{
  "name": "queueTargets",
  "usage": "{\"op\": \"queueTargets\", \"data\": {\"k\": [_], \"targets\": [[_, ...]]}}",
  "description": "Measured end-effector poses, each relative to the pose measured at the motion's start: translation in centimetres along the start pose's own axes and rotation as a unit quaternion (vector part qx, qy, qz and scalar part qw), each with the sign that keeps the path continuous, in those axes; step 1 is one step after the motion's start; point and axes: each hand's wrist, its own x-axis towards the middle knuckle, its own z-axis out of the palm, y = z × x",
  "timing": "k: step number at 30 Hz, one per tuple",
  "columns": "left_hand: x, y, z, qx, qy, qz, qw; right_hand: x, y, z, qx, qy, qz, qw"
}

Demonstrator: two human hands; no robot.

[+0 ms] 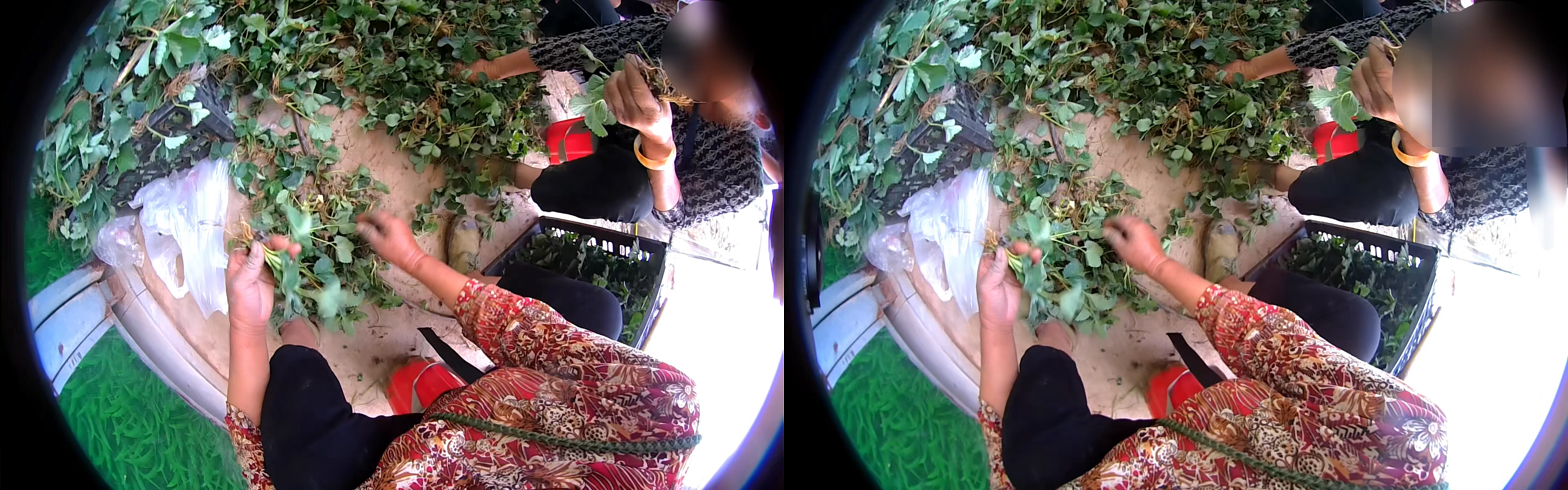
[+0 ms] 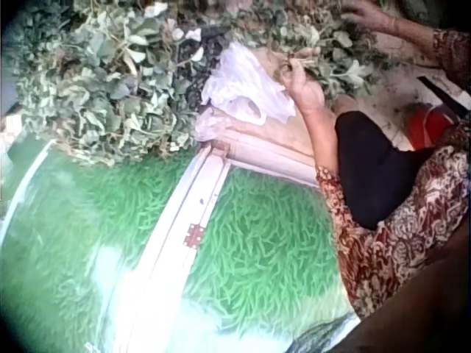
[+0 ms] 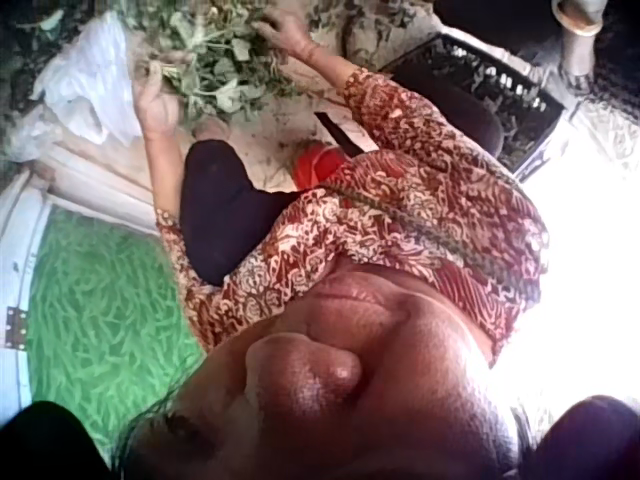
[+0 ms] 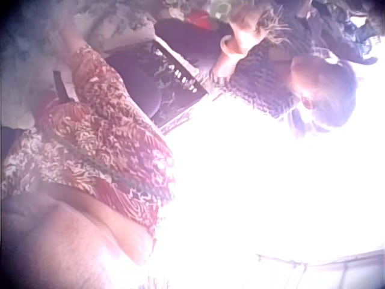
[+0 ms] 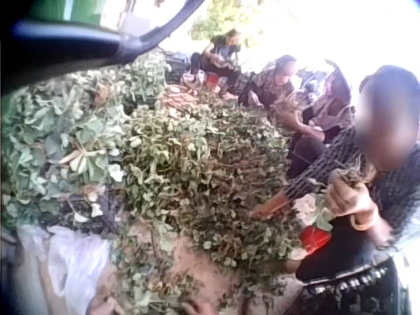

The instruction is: The person cleans dirt from the roots of plants by hand, picks off individual leaves, and gathers them into a bundle. The person then places the cleaned plant bundle into a plastic crate.

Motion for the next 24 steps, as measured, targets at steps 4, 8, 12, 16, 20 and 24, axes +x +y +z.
{"op": "queueTargets", "data": {"k": [4, 8, 12, 16, 20, 24], "targets": [[-0.4, 0.0, 0.0, 0.057, -0.059, 0.013, 0.997, 6.2, 3.2, -4.3, -0.063, 0.175, -0.006, 0.982], [-1.0, 0.6, 0.8, 0.084, -0.024, -0.015, 0.996, 11.4, -0.7, -8.5, -0.095, 0.184, -0.076, 0.975], [-0.1, -0.6, 0.5, 0.173, -0.045, -0.072, 0.981, 14.1, -6.8, -7.1, -0.131, 0.015, -0.104, 0.986], [0.6, -2.5, 0.3, 0.235, -0.122, -0.109, 0.958, 16.0, -8.8, -2.4, -0.126, -0.113, -0.094, 0.981], [0.7, -2.6, -0.2, 0.308, -0.133, -0.069, 0.94, 19.3, -7.0, 2.3, -0.088, -0.096, -0.049, 0.99], [0.2, 0.3, 0.5, 0.297, -0.124, -0.039, 0.946, 22.7, -8.8, 3.9, -0.149, 0.019, -0.041, 0.988]]}}
